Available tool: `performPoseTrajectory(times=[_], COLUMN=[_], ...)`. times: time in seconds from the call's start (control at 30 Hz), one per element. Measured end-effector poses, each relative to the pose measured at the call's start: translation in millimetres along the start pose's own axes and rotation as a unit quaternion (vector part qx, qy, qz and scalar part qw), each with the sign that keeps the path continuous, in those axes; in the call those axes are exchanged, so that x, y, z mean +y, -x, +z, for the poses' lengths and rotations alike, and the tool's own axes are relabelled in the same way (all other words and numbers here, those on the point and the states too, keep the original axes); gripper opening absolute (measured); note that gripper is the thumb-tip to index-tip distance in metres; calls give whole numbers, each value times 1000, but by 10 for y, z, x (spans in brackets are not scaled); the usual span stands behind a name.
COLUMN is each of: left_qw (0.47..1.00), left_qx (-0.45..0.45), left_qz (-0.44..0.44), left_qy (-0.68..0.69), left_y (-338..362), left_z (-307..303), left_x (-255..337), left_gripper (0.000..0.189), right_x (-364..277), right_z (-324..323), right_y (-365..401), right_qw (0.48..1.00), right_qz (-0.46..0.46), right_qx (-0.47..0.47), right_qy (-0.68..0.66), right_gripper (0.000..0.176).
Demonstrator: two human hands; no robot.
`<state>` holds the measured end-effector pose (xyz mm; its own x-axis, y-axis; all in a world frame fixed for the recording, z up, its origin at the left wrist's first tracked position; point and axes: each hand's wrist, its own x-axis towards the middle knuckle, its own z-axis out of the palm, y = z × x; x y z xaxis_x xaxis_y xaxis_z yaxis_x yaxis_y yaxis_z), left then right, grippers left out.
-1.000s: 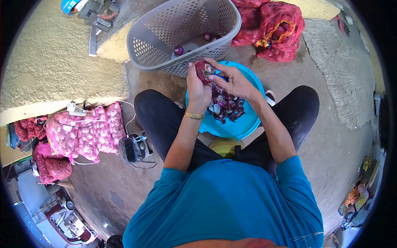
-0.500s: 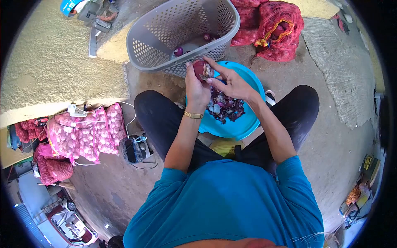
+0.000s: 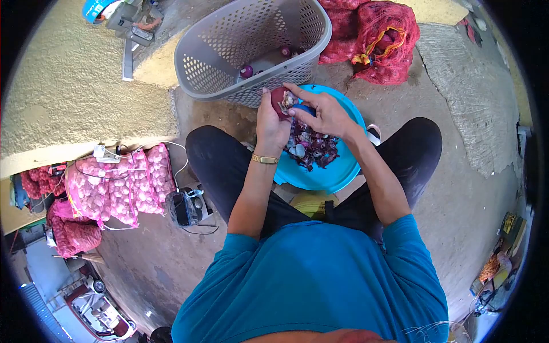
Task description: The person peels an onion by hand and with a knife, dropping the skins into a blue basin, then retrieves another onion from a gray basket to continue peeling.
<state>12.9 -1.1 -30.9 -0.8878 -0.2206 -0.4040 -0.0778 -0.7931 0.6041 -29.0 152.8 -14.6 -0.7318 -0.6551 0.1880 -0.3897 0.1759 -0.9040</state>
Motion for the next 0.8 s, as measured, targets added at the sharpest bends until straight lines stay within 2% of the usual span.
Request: performPoseTrajectory(times=[0.03, 0.17, 0.23, 0.33, 0.37, 0.43, 0.53, 0.63, 0.8], left_qw=[999, 998, 996, 997, 997, 999, 1000, 1000, 999], left_qx=[-8, -6, -10, 8, 8, -6, 6, 1, -15], left_qz=[-40, -55, -84, -71, -73, -40, -15, -16, -24], left_qy=[15, 10, 9, -12, -13, -30, -19, -22, -35], left_y=[-20, -34, -35, -29, -30, -35, -27, -65, -90], left_z=[-17, -44, -56, -64, -69, -82, -25, -89, -176], left_x=[8, 3, -13, -39, -52, -61, -78, -97, -110], left_gripper=[35, 33, 30, 30, 30, 31, 32, 31, 30], right_x=[-13, -51, -64, -140, -107, -24, 31, 73, 46], right_z=[-31, -89, -157, -208, -189, -110, -61, -40, -75], right_y=[-1, 2, -9, 10, 17, 3, -15, -22, 5], right_qw=[992, 990, 975, 969, 970, 995, 998, 994, 990], right_qz=[-42, -33, -60, -36, -35, -42, -37, -76, -41], right_qx=[12, 5, -15, -35, -35, 0, 9, 28, 6], right_qy=[116, 138, 215, 240, 240, 92, 53, 68, 136], right_gripper=[60, 59, 57, 55, 55, 54, 53, 51, 48])
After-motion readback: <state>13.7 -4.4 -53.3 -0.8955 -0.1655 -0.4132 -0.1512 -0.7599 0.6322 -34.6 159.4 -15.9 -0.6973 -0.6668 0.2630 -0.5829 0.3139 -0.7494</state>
